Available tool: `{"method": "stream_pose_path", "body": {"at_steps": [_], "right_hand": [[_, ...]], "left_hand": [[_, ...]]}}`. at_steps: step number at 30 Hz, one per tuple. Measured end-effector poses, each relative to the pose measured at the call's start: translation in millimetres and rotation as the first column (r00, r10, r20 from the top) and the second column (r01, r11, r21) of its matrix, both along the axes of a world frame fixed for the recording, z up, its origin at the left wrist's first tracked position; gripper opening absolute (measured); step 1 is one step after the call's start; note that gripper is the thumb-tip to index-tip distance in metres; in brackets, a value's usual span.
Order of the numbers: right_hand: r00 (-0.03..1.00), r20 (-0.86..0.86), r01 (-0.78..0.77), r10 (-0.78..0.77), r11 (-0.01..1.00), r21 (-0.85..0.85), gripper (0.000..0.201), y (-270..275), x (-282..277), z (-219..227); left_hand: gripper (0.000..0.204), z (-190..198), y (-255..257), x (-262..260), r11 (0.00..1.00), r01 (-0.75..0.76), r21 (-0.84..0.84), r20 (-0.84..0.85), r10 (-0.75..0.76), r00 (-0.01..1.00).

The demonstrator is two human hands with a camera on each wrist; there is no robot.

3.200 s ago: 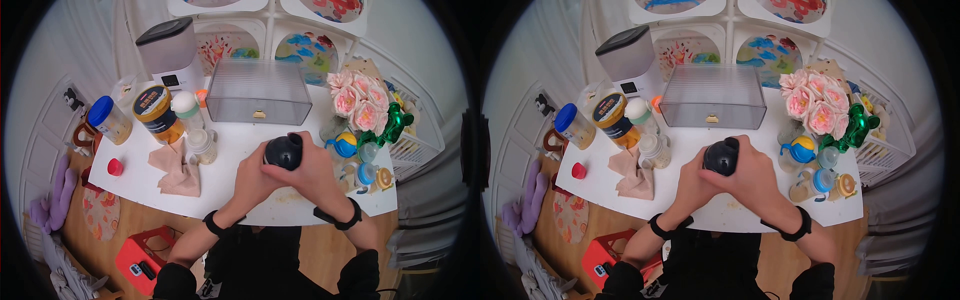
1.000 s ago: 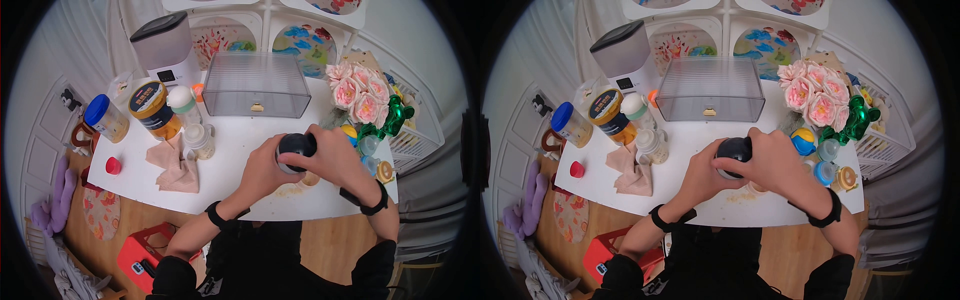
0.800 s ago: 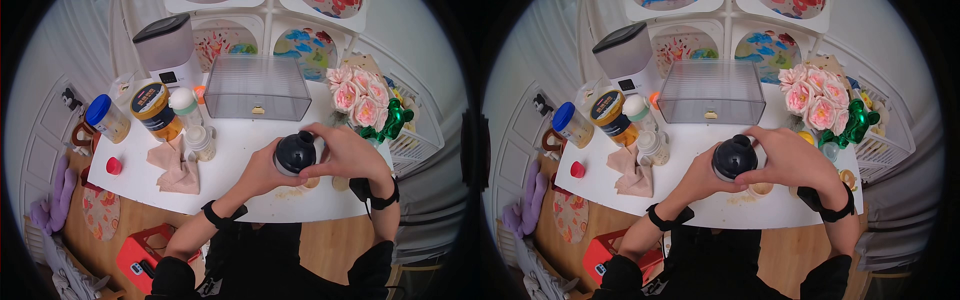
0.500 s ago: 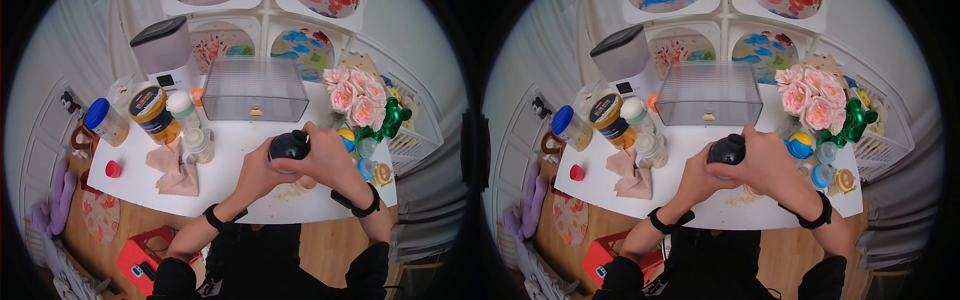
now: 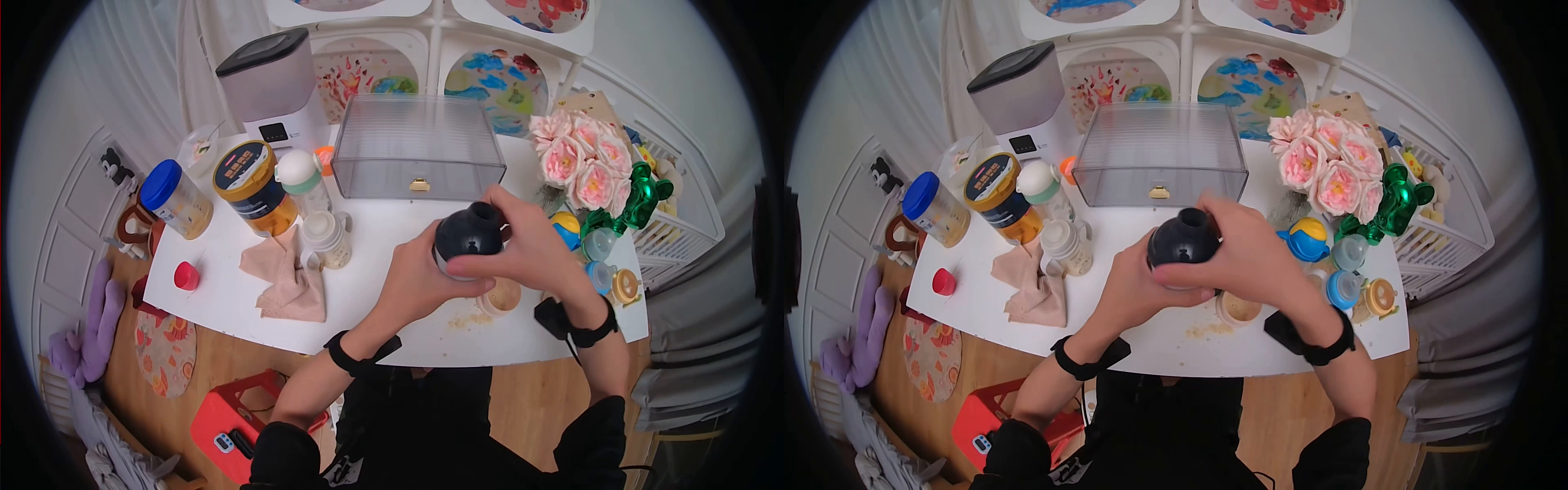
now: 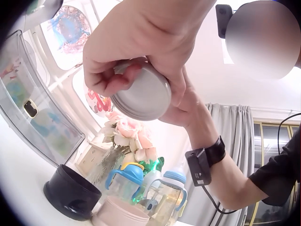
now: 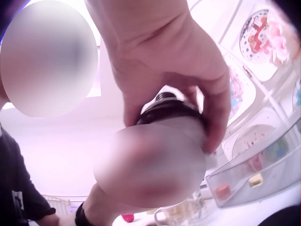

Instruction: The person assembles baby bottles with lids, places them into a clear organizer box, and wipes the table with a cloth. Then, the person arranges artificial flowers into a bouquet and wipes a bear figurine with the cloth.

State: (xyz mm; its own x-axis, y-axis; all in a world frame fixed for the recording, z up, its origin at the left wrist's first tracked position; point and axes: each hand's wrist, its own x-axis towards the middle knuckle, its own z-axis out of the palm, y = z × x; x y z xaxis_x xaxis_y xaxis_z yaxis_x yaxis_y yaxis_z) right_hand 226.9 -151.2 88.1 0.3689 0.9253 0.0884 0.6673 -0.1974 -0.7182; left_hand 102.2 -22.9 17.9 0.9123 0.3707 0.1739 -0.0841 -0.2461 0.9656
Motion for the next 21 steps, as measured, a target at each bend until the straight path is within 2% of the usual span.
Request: {"method": "stream_pose_path", "body": {"at_steps": [2,3,5,7,9,10,12,14,16,17,18,21], "right_hand": [[0.931,0.226,0.279,-0.288,0.958,0.069,0.069,7,-20,-2],[0.837,0.399,0.313,-0.375,0.926,0.212,0.068,10,-27,-14],[0.837,0.389,0.346,-0.384,0.923,0.167,0.070,8,-33,-11],[0.838,0.378,0.375,-0.393,0.919,0.122,0.072,5,-34,-2],[0.944,0.194,0.279,-0.266,0.959,-0.044,0.074,-2,-26,13],[0.944,0.195,0.278,-0.264,0.960,-0.043,0.074,-4,-22,20],[0.978,0.131,0.189,-0.165,0.962,-0.197,0.080,-9,-16,28],[0.976,0.174,0.153,-0.128,0.979,-0.137,0.079,-13,-12,27],[0.971,0.221,0.112,-0.093,0.991,-0.077,0.081,-13,-5,24],[0.955,0.291,-0.068,0.052,0.997,0.045,0.081,-11,1,19],[0.908,0.376,-0.256,0.184,0.955,0.152,0.081,-9,4,17],[0.899,0.352,-0.311,0.262,0.946,0.089,0.077,-6,3,16]], "left_hand": [[0.070,1,-1,4,0.985,-0.110,0.135,-0.011,0.112,0.994],[0.070,0,-2,6,0.985,-0.107,0.134,-0.011,0.110,0.994],[0.067,0,-3,6,0.980,-0.150,0.130,0.028,0.147,0.989],[0.065,0,0,4,0.984,-0.127,0.125,0.032,0.124,0.992],[0.064,1,1,2,0.987,-0.108,0.117,0.038,0.104,0.994],[0.065,2,1,0,0.994,-0.082,0.069,0.042,0.080,0.996],[0.067,2,1,-3,0.998,-0.056,0.020,0.047,0.055,0.997],[0.075,-1,0,-4,0.999,0.011,-0.036,0.021,-0.011,1.000],[0.075,2,-1,-7,0.999,0.034,-0.001,0.026,-0.034,0.999],[0.076,3,-2,-8,0.998,0.054,0.035,0.032,-0.055,0.998],[0.076,4,-2,-9,0.998,0.050,0.035,0.032,-0.051,0.998],[0.074,3,-5,-14,0.998,0.050,0.043,0.073,-0.053,0.996]]}}
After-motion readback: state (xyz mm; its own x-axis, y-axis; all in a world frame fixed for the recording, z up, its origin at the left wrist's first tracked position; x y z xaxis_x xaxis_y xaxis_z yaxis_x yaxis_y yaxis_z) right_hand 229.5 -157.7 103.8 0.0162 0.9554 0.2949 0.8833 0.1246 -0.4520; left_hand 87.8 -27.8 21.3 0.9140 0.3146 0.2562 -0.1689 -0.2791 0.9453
